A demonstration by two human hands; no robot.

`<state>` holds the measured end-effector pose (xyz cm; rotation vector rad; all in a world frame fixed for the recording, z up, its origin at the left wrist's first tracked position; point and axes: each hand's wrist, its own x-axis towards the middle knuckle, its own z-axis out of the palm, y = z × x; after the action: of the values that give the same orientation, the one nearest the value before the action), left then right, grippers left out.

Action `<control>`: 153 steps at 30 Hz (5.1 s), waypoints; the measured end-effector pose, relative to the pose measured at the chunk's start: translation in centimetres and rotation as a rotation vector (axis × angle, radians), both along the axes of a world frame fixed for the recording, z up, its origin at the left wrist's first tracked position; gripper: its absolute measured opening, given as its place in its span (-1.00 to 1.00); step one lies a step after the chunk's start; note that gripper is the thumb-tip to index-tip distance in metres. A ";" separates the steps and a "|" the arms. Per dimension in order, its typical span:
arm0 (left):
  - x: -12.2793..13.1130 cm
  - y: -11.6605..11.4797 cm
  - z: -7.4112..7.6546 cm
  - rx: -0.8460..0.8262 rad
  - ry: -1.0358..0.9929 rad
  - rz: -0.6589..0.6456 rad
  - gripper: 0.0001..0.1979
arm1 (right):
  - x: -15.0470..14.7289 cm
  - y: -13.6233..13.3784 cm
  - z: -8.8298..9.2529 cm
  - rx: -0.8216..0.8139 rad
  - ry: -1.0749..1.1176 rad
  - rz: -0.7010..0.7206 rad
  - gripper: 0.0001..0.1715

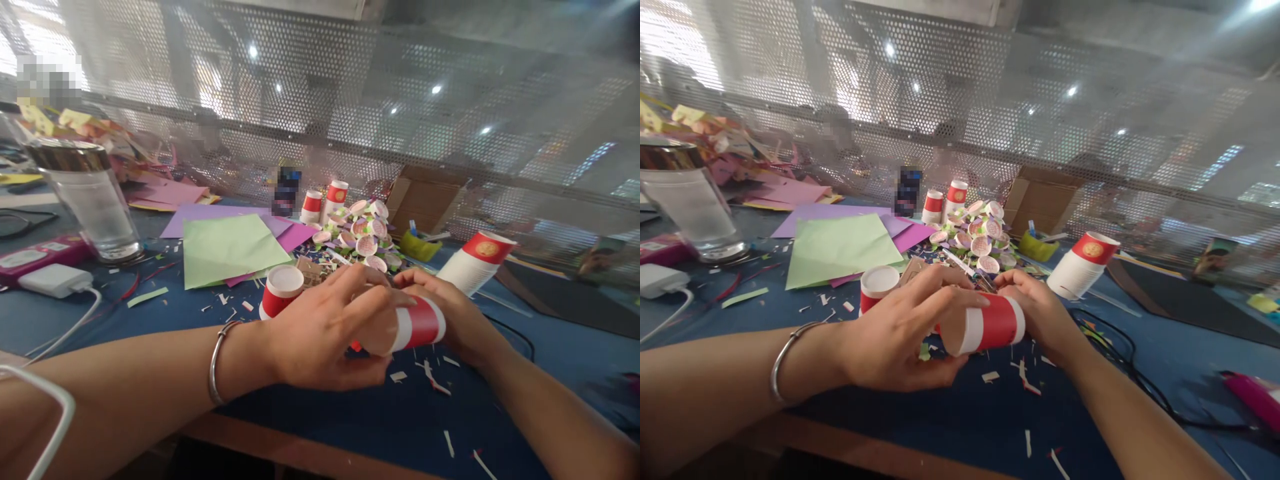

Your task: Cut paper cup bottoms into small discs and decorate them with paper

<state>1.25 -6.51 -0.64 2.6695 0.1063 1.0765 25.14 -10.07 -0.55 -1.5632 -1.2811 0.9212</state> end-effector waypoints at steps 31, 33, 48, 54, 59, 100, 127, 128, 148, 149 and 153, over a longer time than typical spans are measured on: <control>1.4 0.5 -0.5 -0.684 0.025 0.255 -0.28 | -1.7 -0.7 -0.1 0.106 0.087 0.004 -0.30; 1.5 0.6 -0.4 -0.801 0.037 0.198 -0.32 | -1.6 -0.7 -0.1 0.111 0.087 0.013 -0.32; 1.8 1.7 -0.1 -1.050 -0.221 0.106 -0.35 | -1.8 -0.9 -0.3 0.221 0.140 0.019 -0.55; 1.5 0.9 0.2 -0.892 -0.044 0.079 -0.28 | -2.3 -1.2 -0.1 0.252 0.079 0.017 -0.54; 1.1 0.8 0.2 -0.576 -0.062 0.156 -0.42 | -2.8 -1.4 0.4 0.253 0.023 -0.006 -0.47; 2.6 2.1 -1.1 -1.182 -0.430 -0.021 -0.38 | -3.1 -2.9 0.1 0.316 -0.109 0.141 -0.61; 3.2 1.3 -1.0 -1.247 -0.590 -0.070 -0.44 | -3.7 -3.2 0.0 0.106 0.176 0.202 -0.55; 3.2 1.4 -1.0 -1.244 -0.596 -0.076 -0.44 | -3.6 -3.2 0.0 0.105 0.181 0.209 -0.56; 3.2 2.3 -1.9 -0.979 -0.552 -0.064 -0.39 | -3.6 -3.5 0.2 0.094 0.272 0.223 -0.64; 3.3 2.3 -1.9 -0.982 -0.567 -0.035 -0.40 | -3.6 -3.4 0.2 0.098 0.280 0.223 -0.65; 3.6 2.3 -1.7 -0.976 -0.592 0.047 -0.49 | -3.9 -3.3 0.3 0.098 0.304 0.220 -0.66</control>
<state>4.89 -4.24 -2.32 1.4479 0.4427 1.3221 21.24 -13.41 -0.29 -1.1696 -1.2720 1.1674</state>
